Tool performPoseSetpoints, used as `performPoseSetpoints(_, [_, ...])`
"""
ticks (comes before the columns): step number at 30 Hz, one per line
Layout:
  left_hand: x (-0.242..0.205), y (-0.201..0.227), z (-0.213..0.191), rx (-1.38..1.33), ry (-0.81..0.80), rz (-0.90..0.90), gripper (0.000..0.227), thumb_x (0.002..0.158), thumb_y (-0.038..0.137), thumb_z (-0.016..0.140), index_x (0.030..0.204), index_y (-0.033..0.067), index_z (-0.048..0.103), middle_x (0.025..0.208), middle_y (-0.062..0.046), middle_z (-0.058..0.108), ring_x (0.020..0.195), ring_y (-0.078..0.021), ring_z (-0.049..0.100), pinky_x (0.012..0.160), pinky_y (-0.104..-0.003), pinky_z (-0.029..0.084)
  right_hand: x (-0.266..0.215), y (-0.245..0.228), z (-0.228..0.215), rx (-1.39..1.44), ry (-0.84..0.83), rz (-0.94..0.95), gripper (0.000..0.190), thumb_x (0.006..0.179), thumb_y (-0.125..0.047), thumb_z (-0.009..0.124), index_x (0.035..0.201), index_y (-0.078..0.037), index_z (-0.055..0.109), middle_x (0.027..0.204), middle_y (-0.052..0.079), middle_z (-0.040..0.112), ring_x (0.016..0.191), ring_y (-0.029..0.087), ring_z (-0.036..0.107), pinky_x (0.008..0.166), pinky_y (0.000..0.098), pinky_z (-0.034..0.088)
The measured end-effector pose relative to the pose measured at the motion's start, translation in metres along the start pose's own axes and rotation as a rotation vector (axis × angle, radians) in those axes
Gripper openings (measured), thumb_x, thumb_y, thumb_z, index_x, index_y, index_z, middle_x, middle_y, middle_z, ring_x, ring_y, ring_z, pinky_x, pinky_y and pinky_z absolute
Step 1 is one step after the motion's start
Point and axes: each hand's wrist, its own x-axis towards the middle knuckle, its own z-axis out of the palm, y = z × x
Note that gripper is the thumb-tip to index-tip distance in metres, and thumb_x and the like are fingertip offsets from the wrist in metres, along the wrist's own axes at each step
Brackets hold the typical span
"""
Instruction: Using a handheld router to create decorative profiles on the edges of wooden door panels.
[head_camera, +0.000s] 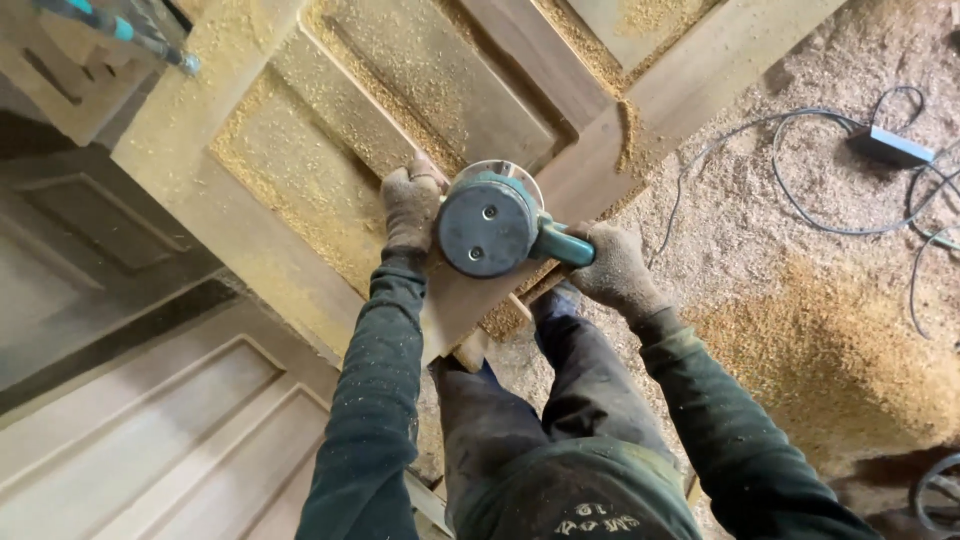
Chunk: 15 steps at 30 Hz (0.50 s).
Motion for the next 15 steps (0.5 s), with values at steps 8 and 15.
performPoseSetpoints(8, [0.019,-0.02,-0.003,0.053,-0.028,0.051,0.052,0.098,0.054,0.047,0.074,0.0163,0.074,0.072,-0.004,0.075,0.092,-0.0257,0.075,0.085,-0.038,0.059,-0.014,-0.018,0.015,-0.013,0.04,0.107,0.046,0.062,-0.024,0.083,0.107,-0.026,0.074,0.097,0.011,0.074,0.103,0.039,0.071,0.093,0.0526,0.056])
performPoseSetpoints(15, [0.004,-0.002,-0.024,0.067,-0.097,0.161,0.053,0.099,0.053,0.047,0.075,0.0172,0.078,0.085,-0.016,0.076,0.103,-0.0393,0.07,0.09,-0.048,0.054,-0.021,-0.016,0.04,0.048,0.067,0.188,0.045,0.061,-0.024,0.081,0.105,-0.031,0.075,0.101,0.004,0.074,0.102,0.036,0.071,0.089,0.0502,0.057])
